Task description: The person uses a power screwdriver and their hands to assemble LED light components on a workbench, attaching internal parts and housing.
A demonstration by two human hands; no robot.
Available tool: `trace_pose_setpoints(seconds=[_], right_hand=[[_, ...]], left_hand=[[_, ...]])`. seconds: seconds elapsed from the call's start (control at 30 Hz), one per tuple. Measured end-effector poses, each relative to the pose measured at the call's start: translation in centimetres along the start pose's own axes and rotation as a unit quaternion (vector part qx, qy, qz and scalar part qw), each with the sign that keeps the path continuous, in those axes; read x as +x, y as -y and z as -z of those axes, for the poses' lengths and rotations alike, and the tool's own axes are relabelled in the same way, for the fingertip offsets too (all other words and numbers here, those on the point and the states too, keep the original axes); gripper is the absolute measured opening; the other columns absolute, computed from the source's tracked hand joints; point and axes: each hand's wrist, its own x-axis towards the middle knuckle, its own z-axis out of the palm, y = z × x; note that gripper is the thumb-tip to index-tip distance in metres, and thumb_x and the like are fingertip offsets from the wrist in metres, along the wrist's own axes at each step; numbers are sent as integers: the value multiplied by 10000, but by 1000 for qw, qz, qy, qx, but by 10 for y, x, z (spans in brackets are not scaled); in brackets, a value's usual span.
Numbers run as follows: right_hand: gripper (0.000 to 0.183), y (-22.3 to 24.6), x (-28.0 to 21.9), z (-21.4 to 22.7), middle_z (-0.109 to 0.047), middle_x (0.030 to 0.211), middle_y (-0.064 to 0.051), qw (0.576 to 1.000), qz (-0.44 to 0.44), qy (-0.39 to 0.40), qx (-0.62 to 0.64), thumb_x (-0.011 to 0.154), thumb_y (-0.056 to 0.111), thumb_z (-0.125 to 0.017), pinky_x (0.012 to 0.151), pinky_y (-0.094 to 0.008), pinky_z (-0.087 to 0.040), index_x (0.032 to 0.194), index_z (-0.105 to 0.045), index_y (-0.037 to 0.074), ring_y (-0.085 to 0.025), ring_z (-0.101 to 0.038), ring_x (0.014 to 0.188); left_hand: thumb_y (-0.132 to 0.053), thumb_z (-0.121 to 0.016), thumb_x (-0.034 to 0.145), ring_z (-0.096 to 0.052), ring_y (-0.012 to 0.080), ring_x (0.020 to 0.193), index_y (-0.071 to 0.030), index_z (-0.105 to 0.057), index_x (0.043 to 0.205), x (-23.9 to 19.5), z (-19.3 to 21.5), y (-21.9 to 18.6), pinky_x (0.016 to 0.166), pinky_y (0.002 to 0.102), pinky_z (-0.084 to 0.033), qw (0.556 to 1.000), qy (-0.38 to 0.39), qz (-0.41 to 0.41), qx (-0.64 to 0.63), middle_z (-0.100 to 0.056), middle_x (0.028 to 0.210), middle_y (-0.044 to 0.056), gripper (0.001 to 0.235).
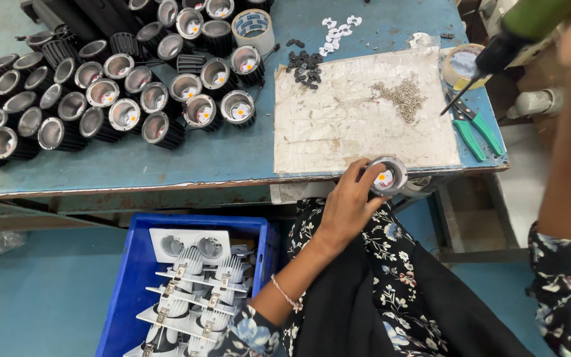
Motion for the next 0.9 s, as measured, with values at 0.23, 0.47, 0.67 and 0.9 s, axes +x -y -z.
trace_pose_setpoints(seconds=[0.23, 0.47, 0.67, 0.9], right_hand=[[507, 27, -109, -69, -547, 1227, -114, 929, -156, -35, -334, 951, 246, -633, 884, -334, -477, 1365, -468, 5, -179, -564, 1023], [645, 17, -167, -135, -610, 996, -228, 913, -407, 36, 16, 989, -8, -614, 704, -373, -389, 1626, -543, 61, -231, -472, 828], [510, 20, -162, -142, -696, 1199, -37, 938, -343, -7, 57, 888, -45, -557, 893, -215, -520, 1397, -573, -20, -67, -630, 1031], [484, 28, -161, -151, -695, 1096, -96, 934, -354, -38, 24, 926, -73, -552, 783, -243, -486, 1391, -677, -27, -100, -581, 914]], left_hand=[[-81, -855, 713, -617, 345, 1238, -113, -524, 1462, -6, 16, -34, 1034, 428, -536, 997, -73, 0, 16, -602, 1340, 137, 820], [-94, -904, 680, -591, 352, 1220, -107, -522, 1463, -6, 14, -49, 1050, 443, -511, 995, -74, -37, 47, -583, 1278, 137, 872], [-59, -904, 662, -595, 326, 1191, -131, -555, 1444, -8, 7, -50, 1009, 416, -540, 993, -95, -29, 57, -573, 1228, 108, 860], [-65, -916, 646, -591, 305, 1180, -148, -555, 1427, -14, 2, -53, 1005, 410, -542, 991, -114, -40, 65, -566, 1202, 88, 864]])
